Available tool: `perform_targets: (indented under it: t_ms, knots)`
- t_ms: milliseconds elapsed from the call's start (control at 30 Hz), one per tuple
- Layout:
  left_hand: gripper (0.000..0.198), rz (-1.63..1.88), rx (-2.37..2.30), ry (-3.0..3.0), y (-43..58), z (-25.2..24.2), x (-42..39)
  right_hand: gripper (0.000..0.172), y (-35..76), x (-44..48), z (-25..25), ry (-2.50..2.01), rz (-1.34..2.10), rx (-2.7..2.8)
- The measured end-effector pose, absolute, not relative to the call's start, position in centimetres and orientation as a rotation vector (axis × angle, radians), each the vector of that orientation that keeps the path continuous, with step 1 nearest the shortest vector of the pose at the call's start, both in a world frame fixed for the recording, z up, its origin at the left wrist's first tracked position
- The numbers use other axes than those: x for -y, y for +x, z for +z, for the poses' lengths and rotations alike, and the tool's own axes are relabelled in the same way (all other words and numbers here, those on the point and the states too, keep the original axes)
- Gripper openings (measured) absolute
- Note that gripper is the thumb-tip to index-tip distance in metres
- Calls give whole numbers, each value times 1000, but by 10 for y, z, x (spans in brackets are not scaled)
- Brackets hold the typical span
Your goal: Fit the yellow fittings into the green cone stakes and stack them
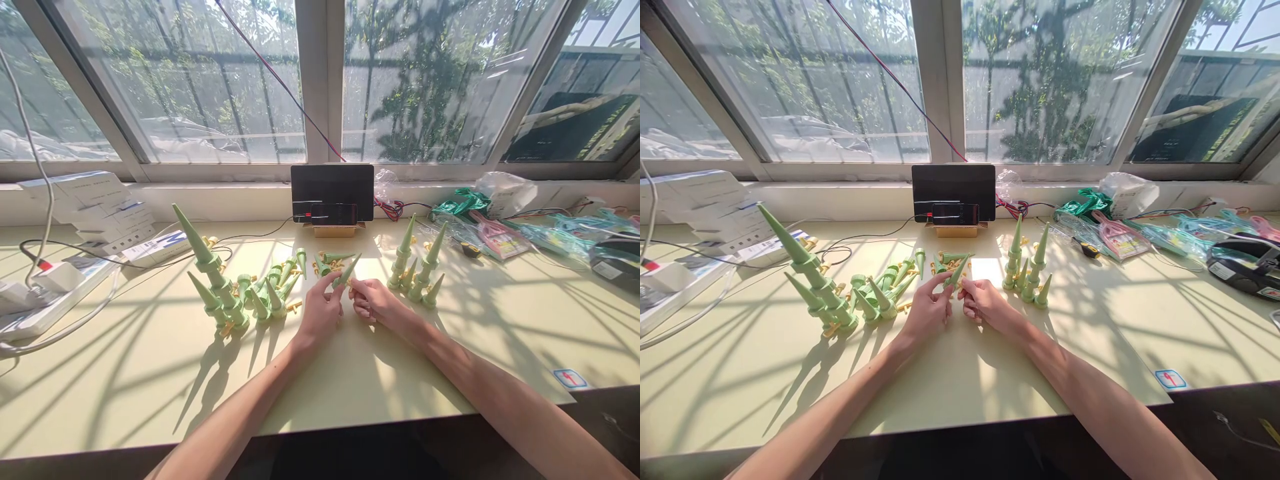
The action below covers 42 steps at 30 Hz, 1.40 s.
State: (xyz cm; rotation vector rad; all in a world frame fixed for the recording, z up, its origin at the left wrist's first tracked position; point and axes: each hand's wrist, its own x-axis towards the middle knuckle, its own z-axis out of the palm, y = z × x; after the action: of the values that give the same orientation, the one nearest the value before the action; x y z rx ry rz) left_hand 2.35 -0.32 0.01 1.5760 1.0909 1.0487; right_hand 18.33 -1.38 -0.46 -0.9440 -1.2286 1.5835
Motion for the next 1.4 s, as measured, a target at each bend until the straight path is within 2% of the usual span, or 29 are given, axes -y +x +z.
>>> perform_targets:
  t_ms: [367,800,1033,1400]
  knots:
    - [43,1081,-1109,1598,25,-3,2,51,177,18,2,-1054,1394,1280]
    - [46,1106,-1192,1644,26,5,7,49,175,13,-5,-1126,1172,1355]
    - [39,1135,-1201,1656,26,6,7,47,174,14,-4,-1162,1125,1406]
    - [41,1079,-1218,1681,25,4,5,48,176,12,-8,-1151,1062,1462]
